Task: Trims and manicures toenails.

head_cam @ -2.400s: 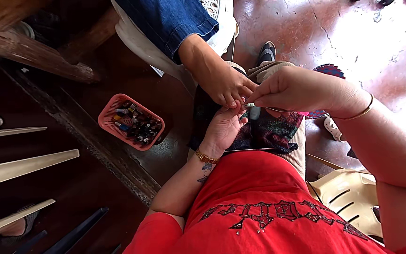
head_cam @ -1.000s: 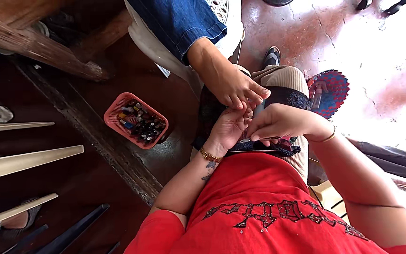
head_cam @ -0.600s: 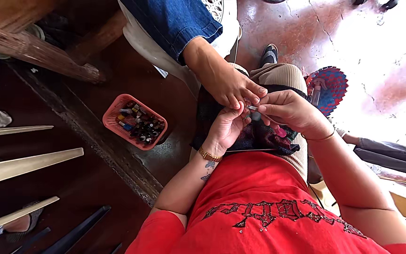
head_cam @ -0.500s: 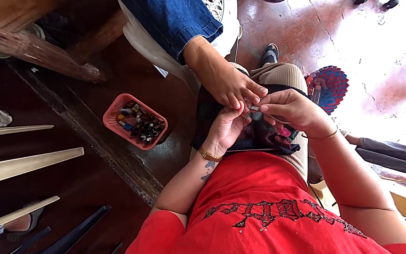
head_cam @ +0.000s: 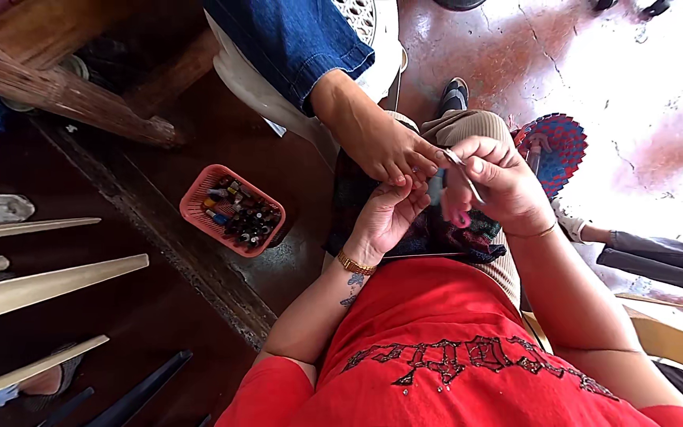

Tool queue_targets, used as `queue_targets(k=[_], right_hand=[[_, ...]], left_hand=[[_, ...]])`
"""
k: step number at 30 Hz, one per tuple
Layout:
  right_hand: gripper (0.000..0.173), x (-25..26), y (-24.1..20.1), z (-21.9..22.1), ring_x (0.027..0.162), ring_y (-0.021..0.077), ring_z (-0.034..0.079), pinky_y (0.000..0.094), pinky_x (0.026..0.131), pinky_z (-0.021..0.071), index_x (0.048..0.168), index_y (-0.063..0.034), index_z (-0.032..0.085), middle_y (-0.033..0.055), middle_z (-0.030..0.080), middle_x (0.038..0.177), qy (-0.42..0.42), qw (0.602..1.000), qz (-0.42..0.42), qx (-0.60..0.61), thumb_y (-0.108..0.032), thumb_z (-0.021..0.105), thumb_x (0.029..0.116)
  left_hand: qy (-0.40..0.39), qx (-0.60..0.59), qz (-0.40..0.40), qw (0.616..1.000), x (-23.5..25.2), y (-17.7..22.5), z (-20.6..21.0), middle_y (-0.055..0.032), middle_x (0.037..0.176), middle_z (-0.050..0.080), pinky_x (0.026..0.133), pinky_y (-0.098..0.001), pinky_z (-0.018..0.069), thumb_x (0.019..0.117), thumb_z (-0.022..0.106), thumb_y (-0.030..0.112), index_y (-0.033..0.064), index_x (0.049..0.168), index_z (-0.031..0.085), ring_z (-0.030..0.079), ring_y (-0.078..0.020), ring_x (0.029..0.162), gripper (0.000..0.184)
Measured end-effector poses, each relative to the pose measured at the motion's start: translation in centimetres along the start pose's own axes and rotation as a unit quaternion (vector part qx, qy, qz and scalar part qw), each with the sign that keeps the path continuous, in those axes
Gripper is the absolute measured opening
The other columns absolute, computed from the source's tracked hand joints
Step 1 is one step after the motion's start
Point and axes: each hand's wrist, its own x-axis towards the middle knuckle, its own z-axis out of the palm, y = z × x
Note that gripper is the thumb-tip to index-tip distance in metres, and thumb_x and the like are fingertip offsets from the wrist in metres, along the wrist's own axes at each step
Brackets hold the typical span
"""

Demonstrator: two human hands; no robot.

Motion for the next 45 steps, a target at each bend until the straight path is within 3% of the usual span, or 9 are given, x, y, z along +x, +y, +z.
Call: queue_targets(k=[3, 6, 8, 14, 16, 24, 29, 36, 45], right_hand=[[0.012, 2.2, -0.1, 3.9, 0.061, 0.0044, 0.062, 0.0201, 0.054, 0.0537, 0.109, -0.0006, 0.065, 0.0021, 0.069, 0.079, 0.016, 0.984, -0.099, -0.146, -0.005, 0.059, 0.1005], [0.016, 5.2, -0.1, 5.6, 0.072, 0.0062, 0.063, 0.0221, 0.065, 0.0550, 0.107, 0.0121, 0.067, 0.0109, 0.069, 0.087, 0.108, 0.884, -0.243, -0.385, 0.000, 0.062, 0.0976], [0.016, 6.6, -0.4, 5.5, 0.067, 0.0068, 0.062, 0.0234, 0.060, 0.0547, 0.107, 0.0139, 0.064, 0.0095, 0.067, 0.082, 0.161, 0.866, -0.289, -0.376, 0.000, 0.060, 0.0994], [0.009, 1.0, -0.3, 5.7, 0.044, 0.0072, 0.050, 0.0209, 0.037, 0.0430, 0.103, 0.0003, 0.067, 0.0041, 0.059, 0.064, 0.132, 0.933, -0.061, -0.328, -0.007, 0.063, 0.0999], [0.009, -1.1, 0.3, 5.2, 0.049, 0.0058, 0.054, 0.0200, 0.042, 0.0460, 0.104, -0.0021, 0.069, 0.0018, 0.064, 0.069, 0.161, 0.921, -0.027, -0.354, -0.008, 0.063, 0.0996], [0.013, -4.2, 1.8, 5.6, 0.052, 0.0008, 0.054, 0.0168, 0.047, 0.0476, 0.110, -0.0038, 0.067, -0.0035, 0.062, 0.068, 0.230, 0.863, -0.034, -0.449, -0.012, 0.061, 0.1010], [0.040, -3.4, 1.2, 6.4, 0.058, 0.0033, 0.052, 0.0194, 0.053, 0.0457, 0.137, -0.0020, 0.062, 0.0005, 0.064, 0.077, 0.184, 0.808, -0.071, -0.555, -0.011, 0.063, 0.0984], [0.017, -3.5, 1.8, 6.4, 0.054, 0.0015, 0.053, 0.0171, 0.051, 0.0479, 0.115, -0.0037, 0.067, -0.0022, 0.062, 0.071, 0.243, 0.827, -0.030, -0.506, -0.012, 0.058, 0.1025], [0.021, -2.8, 2.7, 6.7, 0.050, 0.0035, 0.050, 0.0198, 0.047, 0.0449, 0.121, -0.0036, 0.063, -0.0020, 0.057, 0.067, 0.252, 0.825, -0.015, -0.505, -0.012, 0.053, 0.1053]], left_hand=[[-0.049, -0.014, 0.009, 0.999, 0.2, -0.3, -0.2, -0.0035, 0.094, 0.073, 0.080, -0.0259, 0.0594, 0.0969, 0.067, 0.012, 0.0123, 0.101, 0.073, 0.071, -0.0106, 0.084, 0.008], [-0.021, -0.027, 0.007, 0.999, 0.3, -0.2, 0.0, -0.0034, 0.096, 0.074, 0.090, -0.0293, 0.0587, 0.0974, 0.065, 0.009, 0.0126, 0.101, 0.074, 0.072, -0.0122, 0.091, 0.010], [-0.006, -0.030, 0.007, 1.000, 0.4, -0.3, 0.2, -0.0048, 0.095, 0.074, 0.089, -0.0304, 0.0587, 0.0966, 0.065, 0.006, 0.0117, 0.098, 0.074, 0.072, -0.0140, 0.090, 0.010], [-0.046, -0.062, 0.007, 0.997, 0.6, -0.4, -0.4, -0.0054, 0.099, 0.075, 0.089, -0.0299, 0.0593, 0.0930, 0.069, 0.004, 0.0098, 0.100, 0.075, 0.073, -0.0140, 0.094, 0.011], [-0.056, -0.076, 0.002, 0.996, 0.9, -0.3, -0.4, -0.0084, 0.099, 0.075, 0.086, -0.0295, 0.0601, 0.0925, 0.070, 0.002, 0.0062, 0.100, 0.075, 0.073, -0.0157, 0.090, 0.010], [-0.054, -0.076, 0.012, 0.996, 0.8, -0.7, 0.0, -0.0073, 0.102, 0.072, 0.093, -0.0308, 0.0569, 0.0938, 0.071, 0.009, 0.0074, 0.101, 0.073, 0.071, -0.0162, 0.095, 0.008], [-0.027, -0.064, 0.004, 0.998, 0.6, -0.8, 0.7, -0.0044, 0.096, 0.072, 0.086, -0.0305, 0.0589, 0.1016, 0.060, 0.012, 0.0110, 0.100, 0.073, 0.071, -0.0144, 0.091, 0.014], [-0.021, -0.015, 0.024, 0.999, 1.1, -1.1, 0.5, 0.0006, 0.105, 0.069, 0.092, -0.0288, 0.0557, 0.1018, 0.061, 0.014, 0.0161, 0.101, 0.072, 0.066, -0.0108, 0.099, 0.011], [0.008, 0.004, 0.024, 1.000, 1.4, -1.3, 0.5, 0.0004, 0.109, 0.071, 0.093, -0.0259, 0.0546, 0.1038, 0.057, 0.013, 0.0166, 0.105, 0.071, 0.067, -0.0090, 0.104, 0.015]])
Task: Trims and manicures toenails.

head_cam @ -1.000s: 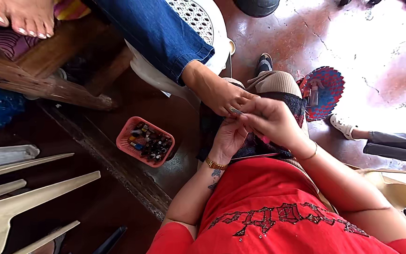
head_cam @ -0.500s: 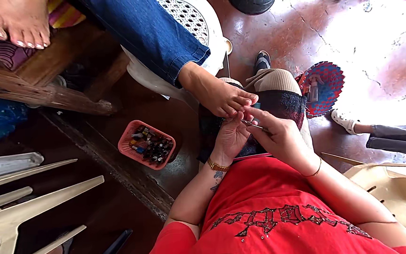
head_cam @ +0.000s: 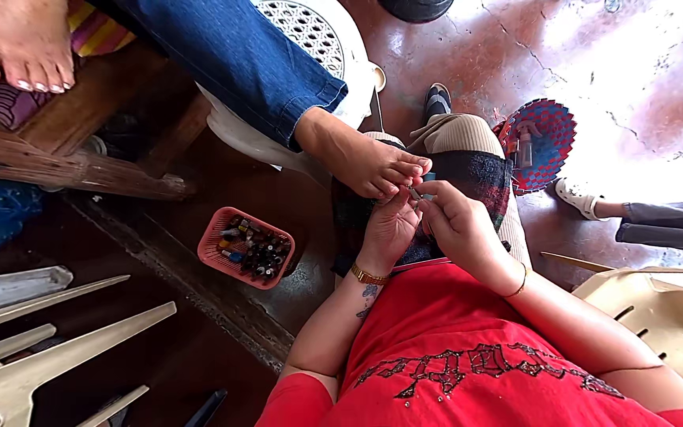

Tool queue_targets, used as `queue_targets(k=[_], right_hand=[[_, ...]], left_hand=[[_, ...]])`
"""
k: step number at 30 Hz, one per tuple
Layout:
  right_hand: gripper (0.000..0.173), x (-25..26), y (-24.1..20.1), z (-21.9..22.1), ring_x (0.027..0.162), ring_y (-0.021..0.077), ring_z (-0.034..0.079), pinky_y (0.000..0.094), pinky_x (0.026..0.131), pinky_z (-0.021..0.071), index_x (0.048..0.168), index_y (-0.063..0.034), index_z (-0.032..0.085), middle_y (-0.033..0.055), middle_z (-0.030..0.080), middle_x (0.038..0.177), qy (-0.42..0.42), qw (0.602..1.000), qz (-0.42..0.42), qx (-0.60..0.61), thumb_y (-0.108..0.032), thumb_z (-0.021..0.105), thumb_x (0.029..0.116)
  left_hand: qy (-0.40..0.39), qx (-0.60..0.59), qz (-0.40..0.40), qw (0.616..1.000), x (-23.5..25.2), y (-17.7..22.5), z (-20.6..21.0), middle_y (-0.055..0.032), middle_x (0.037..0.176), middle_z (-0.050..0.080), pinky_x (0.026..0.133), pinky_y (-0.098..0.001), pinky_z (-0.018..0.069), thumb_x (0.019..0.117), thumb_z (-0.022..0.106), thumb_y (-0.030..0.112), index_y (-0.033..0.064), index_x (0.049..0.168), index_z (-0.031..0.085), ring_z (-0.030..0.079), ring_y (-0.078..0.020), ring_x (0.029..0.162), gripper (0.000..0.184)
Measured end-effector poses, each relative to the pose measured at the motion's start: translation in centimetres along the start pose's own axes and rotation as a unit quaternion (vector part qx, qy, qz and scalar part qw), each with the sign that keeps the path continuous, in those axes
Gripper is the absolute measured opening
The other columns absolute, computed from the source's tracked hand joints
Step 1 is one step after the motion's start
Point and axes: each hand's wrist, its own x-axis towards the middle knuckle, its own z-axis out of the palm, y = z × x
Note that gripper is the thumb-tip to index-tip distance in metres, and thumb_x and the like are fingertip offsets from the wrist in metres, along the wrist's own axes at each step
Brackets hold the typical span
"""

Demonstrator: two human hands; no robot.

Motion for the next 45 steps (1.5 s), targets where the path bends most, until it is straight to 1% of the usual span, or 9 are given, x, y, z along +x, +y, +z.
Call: queue_targets(k=[2, 13, 20, 27, 31, 34, 37, 42, 45], right_hand=[[0.022, 0.10, -0.12, 0.09, 0.050, 0.0043, 0.050, 0.0210, 0.047, 0.0452, 0.123, -0.0039, 0.064, -0.0013, 0.057, 0.067, -0.003, 1.000, 0.005, -0.005, -0.012, 0.053, 0.1053], [0.021, 0.08, -0.17, 0.50, 0.050, 0.0055, 0.050, 0.0219, 0.046, 0.0456, 0.122, -0.0029, 0.063, 0.0003, 0.057, 0.068, 0.009, 1.000, 0.014, 0.000, -0.012, 0.053, 0.1056], [0.020, -0.03, -0.29, 0.55, 0.049, 0.0059, 0.052, 0.0221, 0.045, 0.0475, 0.122, -0.0031, 0.061, 0.0008, 0.059, 0.068, 0.005, 0.999, 0.036, 0.021, -0.012, 0.052, 0.1063], [0.023, -0.09, -0.21, 0.55, 0.049, 0.0058, 0.053, 0.0222, 0.046, 0.0480, 0.124, -0.0028, 0.062, 0.0003, 0.058, 0.066, 0.007, 0.999, 0.032, 0.012, -0.011, 0.052, 0.1055], [0.020, 0.04, -0.27, 0.37, 0.049, 0.0062, 0.053, 0.0221, 0.045, 0.0478, 0.122, -0.0040, 0.061, 0.0015, 0.061, 0.069, -0.006, 0.998, 0.053, 0.042, -0.011, 0.052, 0.1060], [0.022, -0.08, -0.15, 0.28, 0.049, 0.0059, 0.054, 0.0220, 0.045, 0.0483, 0.124, -0.0045, 0.062, 0.0011, 0.062, 0.069, -0.002, 0.997, 0.058, 0.056, -0.011, 0.052, 0.1060], [0.019, 0.07, -0.10, 0.36, 0.048, 0.0056, 0.056, 0.0211, 0.044, 0.0501, 0.121, -0.0046, 0.061, 0.0008, 0.062, 0.067, -0.007, 0.993, 0.074, 0.087, -0.010, 0.051, 0.1066], [0.021, -0.02, 0.09, 0.22, 0.046, 0.0065, 0.052, 0.0217, 0.042, 0.0461, 0.124, -0.0063, 0.063, 0.0008, 0.059, 0.064, -0.009, 0.985, 0.103, 0.142, -0.011, 0.051, 0.1070], [0.020, -0.05, 0.19, 0.33, 0.045, 0.0081, 0.054, 0.0222, 0.042, 0.0486, 0.123, -0.0058, 0.061, 0.0030, 0.060, 0.064, -0.016, 0.974, 0.117, 0.192, -0.012, 0.050, 0.1078]], left_hand=[[0.006, 0.001, 0.005, 1.000, 0.05, -0.05, 0.10, 0.0004, 0.107, 0.071, 0.091, -0.0244, 0.0547, 0.1043, 0.055, 0.011, 0.0156, 0.105, 0.071, 0.067, -0.0084, 0.101, 0.017], [0.014, 0.011, 0.013, 1.000, 0.34, -0.24, 0.05, 0.0019, 0.110, 0.071, 0.094, -0.0221, 0.0530, 0.1032, 0.056, 0.008, 0.0168, 0.105, 0.070, 0.066, -0.0064, 0.104, 0.017], [0.001, 0.018, 0.014, 1.000, 0.45, -0.35, -0.15, 0.0012, 0.112, 0.070, 0.096, -0.0256, 0.0530, 0.1044, 0.054, 0.010, 0.0165, 0.106, 0.070, 0.066, -0.0083, 0.108, 0.017], [0.007, 0.016, 0.016, 1.000, 0.52, -0.35, -0.01, 0.0009, 0.108, 0.071, 0.095, -0.0259, 0.0537, 0.1038, 0.055, 0.009, 0.0159, 0.103, 0.071, 0.067, -0.0086, 0.104, 0.017], [-0.003, 0.027, 0.018, 0.999, 0.55, -0.35, -0.22, 0.0022, 0.115, 0.069, 0.098, -0.0253, 0.0520, 0.1041, 0.055, 0.010, 0.0170, 0.109, 0.070, 0.064, -0.0079, 0.111, 0.017], [0.002, 0.019, 0.019, 1.000, 0.53, -0.33, -0.02, 0.0017, 0.109, 0.071, 0.094, -0.0255, 0.0538, 0.1026, 0.057, 0.009, 0.0165, 0.104, 0.071, 0.066, -0.0082, 0.105, 0.016], [0.005, 0.041, 0.014, 0.999, 0.55, -0.34, -0.26, 0.0031, 0.110, 0.070, 0.094, -0.0244, 0.0532, 0.1034, 0.057, 0.011, 0.0182, 0.106, 0.071, 0.065, -0.0071, 0.106, 0.016], [0.009, 0.019, 0.006, 1.000, 0.53, -0.31, -0.25, 0.0013, 0.108, 0.071, 0.094, -0.0266, 0.0544, 0.1022, 0.059, 0.010, 0.0169, 0.104, 0.071, 0.067, -0.0086, 0.103, 0.014], [0.000, 0.047, 0.007, 0.999, 0.43, -0.29, -0.36, 0.0044, 0.109, 0.069, 0.091, -0.0226, 0.0534, 0.1038, 0.057, 0.013, 0.0197, 0.105, 0.070, 0.065, -0.0055, 0.103, 0.015]])
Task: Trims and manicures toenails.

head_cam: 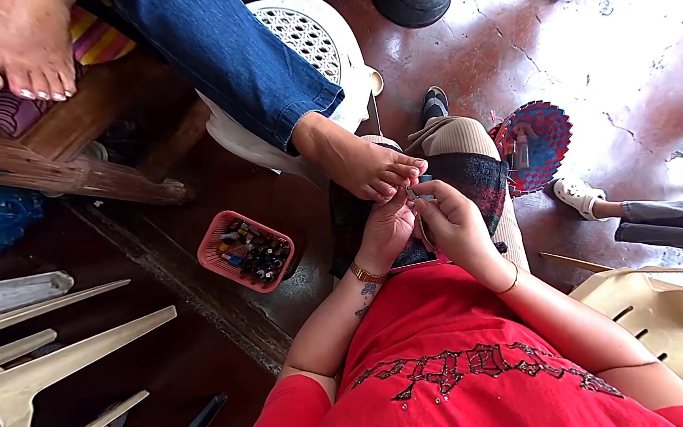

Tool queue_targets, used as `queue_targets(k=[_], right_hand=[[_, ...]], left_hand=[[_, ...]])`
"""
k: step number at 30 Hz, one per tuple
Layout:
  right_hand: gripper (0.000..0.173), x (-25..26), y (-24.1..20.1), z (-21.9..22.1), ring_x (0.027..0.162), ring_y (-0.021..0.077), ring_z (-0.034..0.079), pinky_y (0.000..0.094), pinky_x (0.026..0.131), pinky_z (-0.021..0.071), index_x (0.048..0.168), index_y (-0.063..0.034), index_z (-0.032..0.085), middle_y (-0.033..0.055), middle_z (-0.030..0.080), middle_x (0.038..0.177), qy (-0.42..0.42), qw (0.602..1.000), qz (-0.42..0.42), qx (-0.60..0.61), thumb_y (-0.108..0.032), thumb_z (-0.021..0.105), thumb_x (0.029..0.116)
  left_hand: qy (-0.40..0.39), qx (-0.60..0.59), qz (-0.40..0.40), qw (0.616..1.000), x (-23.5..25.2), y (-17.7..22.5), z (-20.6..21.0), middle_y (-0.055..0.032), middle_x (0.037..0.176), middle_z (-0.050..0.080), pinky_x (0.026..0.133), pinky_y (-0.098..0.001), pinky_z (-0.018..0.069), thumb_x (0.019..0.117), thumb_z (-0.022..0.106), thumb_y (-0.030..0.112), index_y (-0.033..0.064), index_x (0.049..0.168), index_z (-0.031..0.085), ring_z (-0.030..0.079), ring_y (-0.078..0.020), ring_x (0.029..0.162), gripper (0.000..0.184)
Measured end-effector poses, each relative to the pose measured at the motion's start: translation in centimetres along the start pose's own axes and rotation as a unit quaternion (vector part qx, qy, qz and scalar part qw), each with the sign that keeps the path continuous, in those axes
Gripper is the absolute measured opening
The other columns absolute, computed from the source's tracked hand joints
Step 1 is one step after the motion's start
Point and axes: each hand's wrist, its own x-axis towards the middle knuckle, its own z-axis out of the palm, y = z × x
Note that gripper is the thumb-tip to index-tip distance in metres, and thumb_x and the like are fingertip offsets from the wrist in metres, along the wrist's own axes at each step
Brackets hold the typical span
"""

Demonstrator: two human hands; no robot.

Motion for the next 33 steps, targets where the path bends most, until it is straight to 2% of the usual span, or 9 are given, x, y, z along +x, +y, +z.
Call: queue_targets(k=[4, 8, 11, 16, 21, 24, 27, 31, 33], right_hand=[[0.020, 0.1, 0.1, 0.0, 0.043, 0.0093, 0.051, 0.0216, 0.040, 0.0452, 0.121, -0.0058, 0.061, 0.0049, 0.057, 0.062, -0.009, 0.997, 0.031, 0.072, -0.013, 0.047, 0.1089], [0.022, 0.1, 0.3, -0.2, 0.043, 0.0104, 0.052, 0.0226, 0.041, 0.0470, 0.123, -0.0055, 0.062, 0.0059, 0.058, 0.062, -0.016, 0.993, 0.045, 0.107, -0.014, 0.047, 0.1089], [0.020, 0.3, 0.6, -0.1, 0.043, 0.0113, 0.052, 0.0232, 0.041, 0.0466, 0.120, -0.0057, 0.061, 0.0078, 0.058, 0.063, -0.023, 0.989, 0.050, 0.136, -0.014, 0.047, 0.1089], [0.021, 0.2, 1.1, -0.3, 0.043, 0.0092, 0.048, 0.0215, 0.040, 0.0434, 0.120, -0.0067, 0.063, 0.0060, 0.056, 0.063, -0.024, 0.981, 0.057, 0.186, -0.015, 0.046, 0.1088], [0.019, 0.3, 1.1, -0.1, 0.044, 0.0107, 0.053, 0.0230, 0.042, 0.0480, 0.117, -0.0060, 0.061, 0.0075, 0.058, 0.063, -0.031, 0.973, 0.070, 0.217, -0.016, 0.047, 0.1090], [0.019, 0.3, 1.4, 0.0, 0.042, 0.0090, 0.049, 0.0214, 0.040, 0.0436, 0.116, -0.0071, 0.062, 0.0061, 0.056, 0.063, -0.027, 0.968, 0.070, 0.239, -0.017, 0.046, 0.1092], [0.021, 0.2, 1.5, -0.1, 0.042, 0.0083, 0.049, 0.0208, 0.040, 0.0439, 0.117, -0.0069, 0.062, 0.0057, 0.057, 0.063, -0.030, 0.966, 0.070, 0.247, -0.015, 0.045, 0.1094], [0.019, 0.3, 1.7, 0.3, 0.043, 0.0101, 0.051, 0.0229, 0.042, 0.0478, 0.115, -0.0068, 0.061, 0.0073, 0.058, 0.063, -0.025, 0.963, 0.068, 0.260, -0.016, 0.045, 0.1094], [0.017, 0.3, 2.1, 0.5, 0.043, 0.0099, 0.050, 0.0225, 0.042, 0.0458, 0.112, -0.0075, 0.061, 0.0068, 0.056, 0.062, -0.022, 0.959, 0.058, 0.277, -0.016, 0.046, 0.1092]], left_hand=[[0.011, -0.010, -0.013, 1.000, 0.1, 0.0, -0.1, 0.0029, 0.106, 0.071, 0.089, -0.0237, 0.0548, 0.1028, 0.058, 0.013, 0.0190, 0.105, 0.071, 0.067, -0.0063, 0.100, 0.014], [0.005, -0.007, -0.007, 1.000, 0.0, 0.1, 0.1, 0.0032, 0.105, 0.071, 0.088, -0.0222, 0.0550, 0.1017, 0.060, 0.011, 0.0190, 0.103, 0.071, 0.067, -0.0055, 0.098, 0.013], [0.014, -0.003, -0.023, 1.000, 0.1, 0.1, -0.1, 0.0021, 0.105, 0.072, 0.085, -0.0234, 0.0564, 0.1022, 0.061, 0.016, 0.0192, 0.104, 0.071, 0.068, -0.0064, 0.098, 0.011], [0.009, -0.030, -0.019, 0.999, 0.1, 0.2, 0.3, 0.0009, 0.105, 0.072, 0.090, -0.0248, 0.0554, 0.1003, 0.063, 0.012, 0.0167, 0.104, 0.072, 0.068, -0.0076, 0.099, 0.011], [0.014, -0.012, -0.032, 0.999, 0.1, 0.2, 0.1, 0.0007, 0.103, 0.072, 0.084, -0.0233, 0.0572, 0.1027, 0.059, 0.015, 0.0166, 0.104, 0.072, 0.069, -0.0070, 0.095, 0.012], [0.020, -0.018, -0.030, 0.999, 0.1, 0.1, 0.1, -0.0004, 0.103, 0.073, 0.087, -0.0248, 0.0570, 0.1013, 0.062, 0.015, 0.0157, 0.103, 0.073, 0.069, -0.0081, 0.096, 0.011], [0.019, -0.025, -0.021, 0.999, 0.1, 0.1, 0.3, 0.0009, 0.104, 0.072, 0.090, -0.0240, 0.0557, 0.1012, 0.061, 0.012, 0.0165, 0.102, 0.072, 0.068, -0.0078, 0.099, 0.012], [0.019, -0.031, -0.035, 0.999, 0.2, 0.1, 0.0, -0.0009, 0.102, 0.073, 0.085, -0.0250, 0.0579, 0.1013, 0.062, 0.015, 0.0153, 0.104, 0.073, 0.070, -0.0082, 0.096, 0.011], [0.012, -0.033, -0.040, 0.999, 0.2, 0.1, -0.1, -0.0009, 0.101, 0.073, 0.084, -0.0246, 0.0582, 0.1018, 0.061, 0.015, 0.0153, 0.104, 0.072, 0.070, -0.0081, 0.094, 0.011]])
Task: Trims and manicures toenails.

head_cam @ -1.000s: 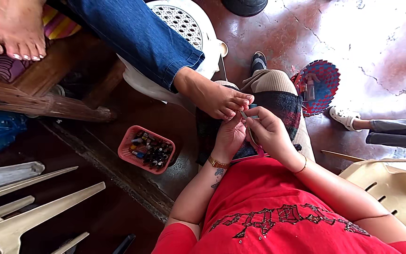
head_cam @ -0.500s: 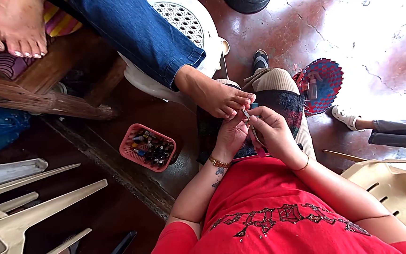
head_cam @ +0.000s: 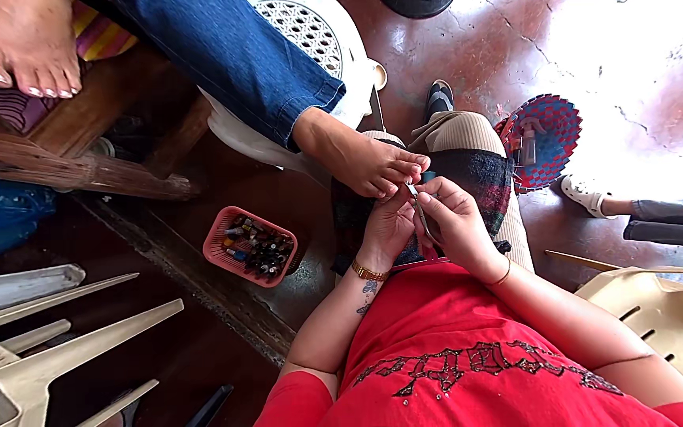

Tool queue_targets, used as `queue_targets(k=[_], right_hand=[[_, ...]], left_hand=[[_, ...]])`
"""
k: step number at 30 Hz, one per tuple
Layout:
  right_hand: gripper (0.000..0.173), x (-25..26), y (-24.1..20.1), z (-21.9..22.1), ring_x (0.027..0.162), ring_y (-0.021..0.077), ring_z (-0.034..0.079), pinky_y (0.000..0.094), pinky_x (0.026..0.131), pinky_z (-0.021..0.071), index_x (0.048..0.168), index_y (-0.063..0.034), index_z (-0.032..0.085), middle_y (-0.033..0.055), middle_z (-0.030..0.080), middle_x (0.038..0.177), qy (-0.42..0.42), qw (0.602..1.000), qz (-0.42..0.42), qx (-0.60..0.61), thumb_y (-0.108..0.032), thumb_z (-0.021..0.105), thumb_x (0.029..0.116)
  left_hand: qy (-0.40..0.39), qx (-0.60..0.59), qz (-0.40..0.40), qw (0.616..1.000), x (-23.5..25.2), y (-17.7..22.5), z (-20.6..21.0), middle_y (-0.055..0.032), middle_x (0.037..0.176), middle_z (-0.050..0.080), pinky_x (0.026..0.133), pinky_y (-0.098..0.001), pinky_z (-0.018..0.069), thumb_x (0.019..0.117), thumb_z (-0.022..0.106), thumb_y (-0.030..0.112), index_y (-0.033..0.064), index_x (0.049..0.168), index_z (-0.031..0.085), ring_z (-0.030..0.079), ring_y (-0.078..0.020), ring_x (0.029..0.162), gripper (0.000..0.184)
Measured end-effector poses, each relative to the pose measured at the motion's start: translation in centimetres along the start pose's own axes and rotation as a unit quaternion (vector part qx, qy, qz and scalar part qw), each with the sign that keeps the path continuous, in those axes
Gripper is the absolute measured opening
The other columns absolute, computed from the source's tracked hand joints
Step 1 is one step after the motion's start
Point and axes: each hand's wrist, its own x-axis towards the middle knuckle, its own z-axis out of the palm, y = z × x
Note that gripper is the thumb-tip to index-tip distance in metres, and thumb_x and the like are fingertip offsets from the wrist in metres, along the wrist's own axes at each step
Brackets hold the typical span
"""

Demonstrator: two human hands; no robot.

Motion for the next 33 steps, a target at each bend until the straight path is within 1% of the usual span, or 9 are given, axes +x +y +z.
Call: queue_targets(k=[7, 10, 14, 16, 18, 21, 24, 27, 33], right_hand=[[0.016, -0.1, 0.3, 0.3, 0.044, 0.0088, 0.052, 0.0214, 0.042, 0.0467, 0.109, -0.0075, 0.061, 0.0060, 0.058, 0.063, 0.011, 1.000, -0.015, 0.008, -0.016, 0.047, 0.1092], [0.015, -0.2, 0.7, 0.4, 0.044, 0.0093, 0.050, 0.0226, 0.042, 0.0461, 0.110, -0.0085, 0.061, 0.0048, 0.056, 0.064, 0.014, 0.998, -0.063, 0.006, -0.017, 0.049, 0.1087], [0.019, 1.5, -3.2, -0.7, 0.048, 0.0065, 0.055, 0.0212, 0.041, 0.0494, 0.122, -0.0002, 0.059, 0.0037, 0.063, 0.072, -0.042, 0.965, -0.187, -0.181, -0.009, 0.050, 0.1071], [0.021, 4.2, -6.6, -1.4, 0.053, 0.0030, 0.057, 0.0197, 0.048, 0.0512, 0.119, 0.0057, 0.064, 0.0022, 0.067, 0.075, -0.124, 0.927, -0.210, -0.285, -0.006, 0.055, 0.1037], [0.019, 6.9, -9.9, -1.7, 0.054, -0.0002, 0.056, 0.0171, 0.049, 0.0493, 0.113, 0.0014, 0.070, -0.0016, 0.067, 0.073, -0.248, 0.878, -0.168, -0.372, -0.009, 0.059, 0.1018], [0.018, 9.9, -13.4, -0.5, 0.048, 0.0032, 0.052, 0.0200, 0.045, 0.0453, 0.110, -0.0031, 0.074, -0.0010, 0.062, 0.065, -0.384, 0.789, -0.007, -0.480, -0.011, 0.060, 0.1031], [0.018, 11.8, -14.9, 0.9, 0.048, 0.0065, 0.051, 0.0220, 0.046, 0.0421, 0.106, -0.0044, 0.076, 0.0018, 0.063, 0.065, -0.432, 0.720, 0.096, -0.535, -0.010, 0.059, 0.1040], [0.020, 12.9, -15.4, 1.7, 0.047, 0.0041, 0.050, 0.0197, 0.043, 0.0399, 0.099, -0.0075, 0.078, -0.0008, 0.063, 0.063, -0.469, 0.680, 0.108, -0.554, -0.013, 0.060, 0.1040], [0.020, 13.5, -15.6, 3.4, 0.047, 0.0054, 0.055, 0.0213, 0.045, 0.0450, 0.093, -0.0091, 0.078, -0.0002, 0.068, 0.065, -0.475, 0.627, 0.136, -0.602, -0.017, 0.063, 0.1032]], left_hand=[[0.004, 0.010, 0.000, 1.000, -0.1, 0.1, 0.2, 0.0008, 0.099, 0.072, 0.078, -0.0227, 0.0587, 0.1022, 0.060, 0.016, 0.0173, 0.100, 0.072, 0.070, -0.0066, 0.091, 0.012], [-0.001, 0.007, 0.000, 1.000, -0.3, 0.0, 0.3, 0.0006, 0.100, 0.073, 0.079, -0.0236, 0.0589, 0.1010, 0.063, 0.018, 0.0168, 0.104, 0.073, 0.070, -0.0068, 0.091, 0.010], [-0.014, -0.053, 0.005, 0.998, -0.6, 0.2, 0.1, -0.0030, 0.102, 0.071, 0.083, -0.0286, 0.0582, 0.0965, 0.068, 0.014, 0.0133, 0.101, 0.072, 0.069, -0.0123, 0.092, 0.006], [-0.018, -0.060, 0.002, 0.998, -0.9, 0.3, 0.0, -0.0034, 0.102, 0.071, 0.084, -0.0327, 0.0588, 0.0981, 0.066, 0.018, 0.0142, 0.101, 0.073, 0.069, -0.0148, 0.093, 0.008], [-0.010, -0.052, 0.004, 0.999, -1.2, 0.5, 0.1, -0.0023, 0.100, 0.071, 0.082, -0.0330, 0.0591, 0.1009, 0.062, 0.019, 0.0153, 0.099, 0.073, 0.069, -0.0146, 0.091, 0.012], [-0.002, -0.039, 0.010, 0.999, -1.3, 0.6, 0.2, -0.0007, 0.098, 0.071, 0.082, -0.0315, 0.0588, 0.1037, 0.057, 0.019, 0.0158, 0.097, 0.073, 0.069, -0.0128, 0.090, 0.018], [0.007, -0.026, 0.014, 1.000, -1.1, 0.6, 0.2, -0.0008, 0.096, 0.070, 0.080, -0.0299, 0.0581, 0.1042, 0.055, 0.018, 0.0142, 0.098, 0.072, 0.068, -0.0119, 0.087, 0.018], [0.005, -0.018, 0.017, 1.000, -1.1, 0.6, 0.0, -0.0009, 0.097, 0.070, 0.080, -0.0288, 0.0579, 0.1027, 0.058, 0.017, 0.0140, 0.099, 0.073, 0.068, -0.0113, 0.088, 0.015], [-0.004, -0.011, 0.020, 1.000, -1.0, 0.6, -0.3, -0.0013, 0.102, 0.070, 0.082, -0.0277, 0.0573, 0.1043, 0.054, 0.015, 0.0137, 0.099, 0.072, 0.067, -0.0108, 0.090, 0.019]])
